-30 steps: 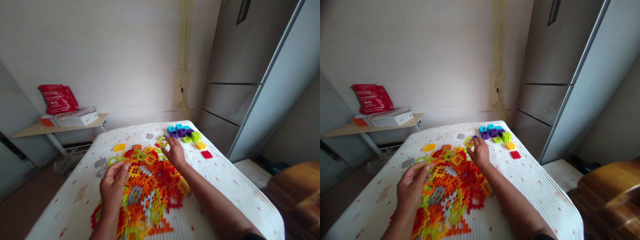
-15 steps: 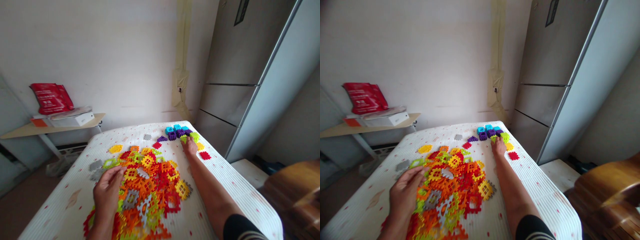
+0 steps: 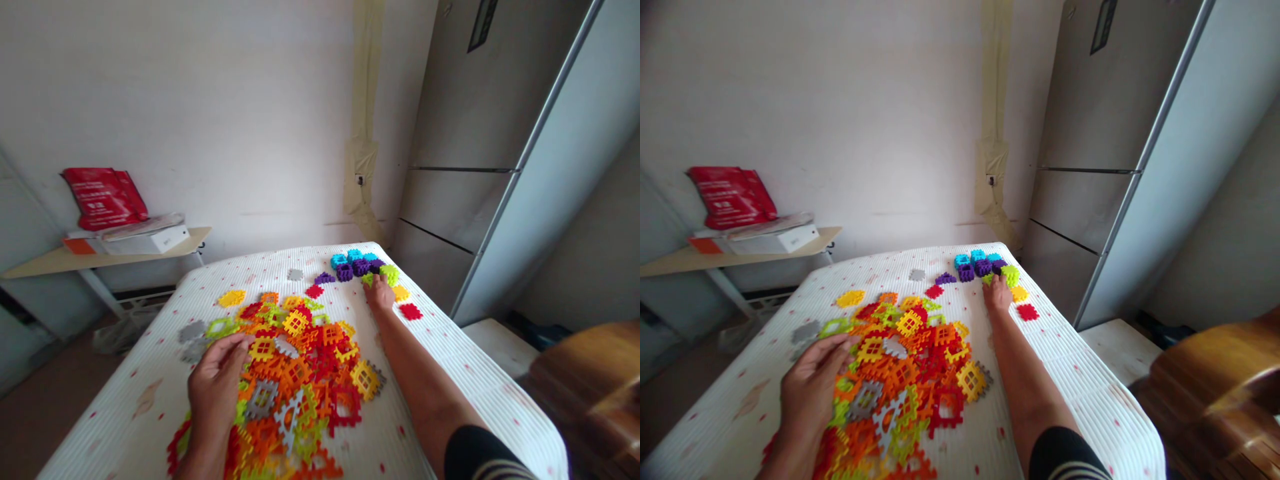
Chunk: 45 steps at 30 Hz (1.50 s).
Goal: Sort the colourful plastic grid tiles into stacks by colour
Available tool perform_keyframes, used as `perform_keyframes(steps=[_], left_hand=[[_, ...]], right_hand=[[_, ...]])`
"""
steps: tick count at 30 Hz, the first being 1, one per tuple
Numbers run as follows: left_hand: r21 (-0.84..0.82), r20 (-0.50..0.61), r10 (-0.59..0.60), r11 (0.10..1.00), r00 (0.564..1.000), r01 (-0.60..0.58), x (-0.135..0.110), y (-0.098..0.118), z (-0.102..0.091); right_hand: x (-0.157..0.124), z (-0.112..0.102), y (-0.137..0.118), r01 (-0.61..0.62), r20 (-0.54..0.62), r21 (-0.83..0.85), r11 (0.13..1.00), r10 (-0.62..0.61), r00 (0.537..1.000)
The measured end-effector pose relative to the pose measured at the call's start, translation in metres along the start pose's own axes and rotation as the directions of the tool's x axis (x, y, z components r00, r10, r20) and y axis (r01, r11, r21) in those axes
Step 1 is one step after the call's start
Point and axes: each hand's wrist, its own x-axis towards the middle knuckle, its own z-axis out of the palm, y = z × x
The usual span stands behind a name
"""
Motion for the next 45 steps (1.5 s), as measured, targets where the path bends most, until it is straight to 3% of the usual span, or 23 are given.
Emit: perform_keyframes(steps=[17,21,25,28,31,33,35,37,39,45], left_hand=[[-0.014,-0.008,0.027,1.000,1.000,-0.027,-0.001,0.004,0.000],[0.007,-0.026,0.040,0.999,0.999,-0.040,-0.002,0.006,0.000],[0.055,-0.038,0.081,0.995,0.996,-0.079,0.000,0.003,-0.005],[0.172,-0.031,0.153,0.974,0.988,-0.145,0.007,-0.001,-0.012],[0.417,0.106,0.278,0.859,0.955,-0.297,0.023,0.001,-0.013],[0.592,0.279,0.300,0.695,0.912,-0.409,0.039,0.007,-0.007],[0.731,0.439,0.210,0.482,0.873,-0.484,0.054,0.014,0.003],[0.823,0.496,0.060,0.285,0.866,-0.491,0.069,0.017,0.016],[0.856,0.488,-0.017,0.207,0.873,-0.474,0.080,0.014,0.029],[0.882,0.465,-0.133,0.152,0.875,-0.445,0.094,-0.008,0.046]], right_hand=[[-0.005,-0.001,-0.004,0.004,0.004,-0.054,0.999,-0.004,1.000],[-0.016,-0.002,-0.006,0.160,-0.031,-0.082,0.984,-0.163,0.986],[-0.028,0.001,-0.007,0.388,0.120,-0.039,0.921,-0.382,0.917],[-0.035,0.002,-0.007,0.434,0.177,-0.016,0.901,-0.425,0.888],[-0.040,0.002,-0.006,0.438,0.169,-0.008,0.899,-0.430,0.887],[-0.041,0.002,-0.006,0.441,0.174,-0.008,0.897,-0.433,0.884],[-0.041,0.002,-0.007,0.437,0.178,-0.014,0.899,-0.428,0.886],[-0.041,0.002,-0.008,0.434,0.180,-0.021,0.901,-0.423,0.888],[-0.041,0.002,-0.009,0.430,0.179,-0.026,0.902,-0.419,0.890],[-0.040,0.002,-0.009,0.412,0.192,-0.025,0.911,-0.400,0.896]])
